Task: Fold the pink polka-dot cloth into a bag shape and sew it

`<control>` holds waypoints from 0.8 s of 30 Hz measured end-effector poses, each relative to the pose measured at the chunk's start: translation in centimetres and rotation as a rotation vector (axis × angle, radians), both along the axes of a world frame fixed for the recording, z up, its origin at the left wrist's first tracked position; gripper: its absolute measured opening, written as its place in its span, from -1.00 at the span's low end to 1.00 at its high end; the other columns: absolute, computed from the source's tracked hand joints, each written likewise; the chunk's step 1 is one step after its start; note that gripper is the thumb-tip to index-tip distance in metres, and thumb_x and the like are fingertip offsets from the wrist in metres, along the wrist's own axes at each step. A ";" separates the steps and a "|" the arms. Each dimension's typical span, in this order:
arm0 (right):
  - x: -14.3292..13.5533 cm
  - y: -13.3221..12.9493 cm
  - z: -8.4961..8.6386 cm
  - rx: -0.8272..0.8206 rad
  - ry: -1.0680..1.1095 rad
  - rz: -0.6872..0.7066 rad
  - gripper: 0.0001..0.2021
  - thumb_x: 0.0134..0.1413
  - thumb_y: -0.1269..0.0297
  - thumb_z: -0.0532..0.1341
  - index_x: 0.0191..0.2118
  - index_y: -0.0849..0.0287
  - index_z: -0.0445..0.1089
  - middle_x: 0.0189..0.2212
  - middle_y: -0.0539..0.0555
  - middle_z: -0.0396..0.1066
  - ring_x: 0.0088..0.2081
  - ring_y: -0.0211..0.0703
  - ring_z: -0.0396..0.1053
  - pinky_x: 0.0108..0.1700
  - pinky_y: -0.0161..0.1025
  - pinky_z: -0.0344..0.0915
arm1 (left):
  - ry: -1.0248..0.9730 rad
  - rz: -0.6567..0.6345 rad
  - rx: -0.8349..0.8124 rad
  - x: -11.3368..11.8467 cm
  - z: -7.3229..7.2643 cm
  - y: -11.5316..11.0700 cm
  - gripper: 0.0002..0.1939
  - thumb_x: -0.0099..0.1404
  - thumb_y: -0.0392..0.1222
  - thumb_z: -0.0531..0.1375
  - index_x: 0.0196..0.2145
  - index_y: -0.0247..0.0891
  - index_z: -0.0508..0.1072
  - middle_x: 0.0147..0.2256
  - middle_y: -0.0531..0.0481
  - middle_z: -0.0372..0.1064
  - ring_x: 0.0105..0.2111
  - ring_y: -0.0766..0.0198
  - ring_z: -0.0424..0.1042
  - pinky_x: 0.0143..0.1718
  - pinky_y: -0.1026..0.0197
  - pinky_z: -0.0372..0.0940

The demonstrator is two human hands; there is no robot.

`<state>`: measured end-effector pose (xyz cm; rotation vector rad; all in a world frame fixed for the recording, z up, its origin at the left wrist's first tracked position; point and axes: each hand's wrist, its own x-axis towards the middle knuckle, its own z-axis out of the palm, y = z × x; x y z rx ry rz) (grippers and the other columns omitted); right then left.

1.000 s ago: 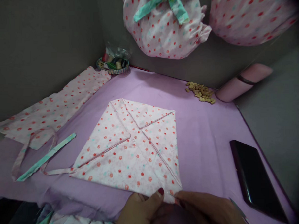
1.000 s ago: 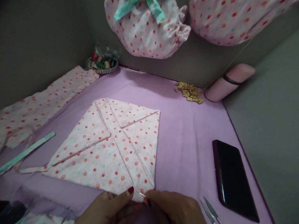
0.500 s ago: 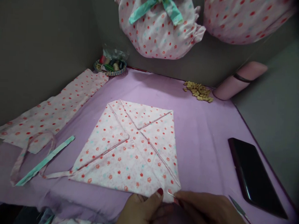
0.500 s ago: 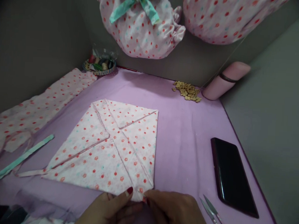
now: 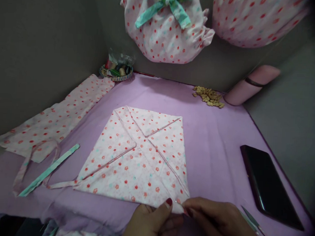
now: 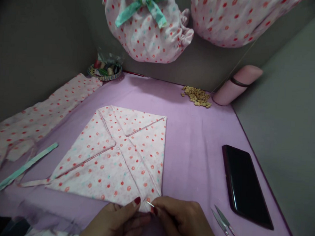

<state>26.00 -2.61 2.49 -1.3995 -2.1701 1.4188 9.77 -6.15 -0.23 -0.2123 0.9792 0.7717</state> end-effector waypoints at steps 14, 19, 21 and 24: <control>0.3 1.2 -0.5 -0.222 0.058 0.017 -0.71 0.18 0.14 0.03 -0.38 0.13 0.42 -0.45 0.03 0.43 -0.39 -0.20 0.36 -0.32 -0.36 0.27 | 0.027 -0.065 0.034 -0.4 -0.1 0.0 -0.66 -0.10 -0.06 0.40 -0.48 -0.39 0.46 -0.43 -0.18 0.49 -0.37 0.12 0.47 -0.29 0.18 0.25; 0.2 1.5 -0.9 -0.251 0.073 0.010 -0.71 0.16 0.12 0.05 -0.40 0.15 0.41 -0.45 0.04 0.43 -0.38 -0.20 0.35 -0.32 -0.34 0.27 | 0.015 -0.048 0.018 -0.5 -0.1 0.0 -0.68 -0.08 -0.10 0.39 -0.44 -0.39 0.47 -0.43 -0.18 0.49 -0.37 0.13 0.48 -0.31 0.20 0.25; 0.3 1.6 -1.1 -0.255 0.070 0.015 -0.71 0.16 0.13 0.04 -0.39 0.15 0.41 -0.45 0.05 0.43 -0.38 -0.20 0.35 -0.32 -0.34 0.26 | 0.022 -0.052 0.028 -0.5 0.0 0.0 -0.67 -0.08 -0.11 0.39 -0.42 -0.41 0.48 -0.41 -0.20 0.49 -0.36 0.13 0.47 -0.31 0.20 0.24; 0.4 1.8 -1.3 -0.257 0.064 0.021 -0.74 0.16 0.17 0.05 -0.38 0.15 0.42 -0.45 0.04 0.44 -0.38 -0.20 0.36 -0.31 -0.33 0.26 | 0.033 -0.056 0.040 -0.5 0.1 0.0 -0.66 -0.08 -0.11 0.39 -0.40 -0.41 0.48 -0.40 -0.19 0.49 -0.36 0.14 0.47 -0.31 0.21 0.23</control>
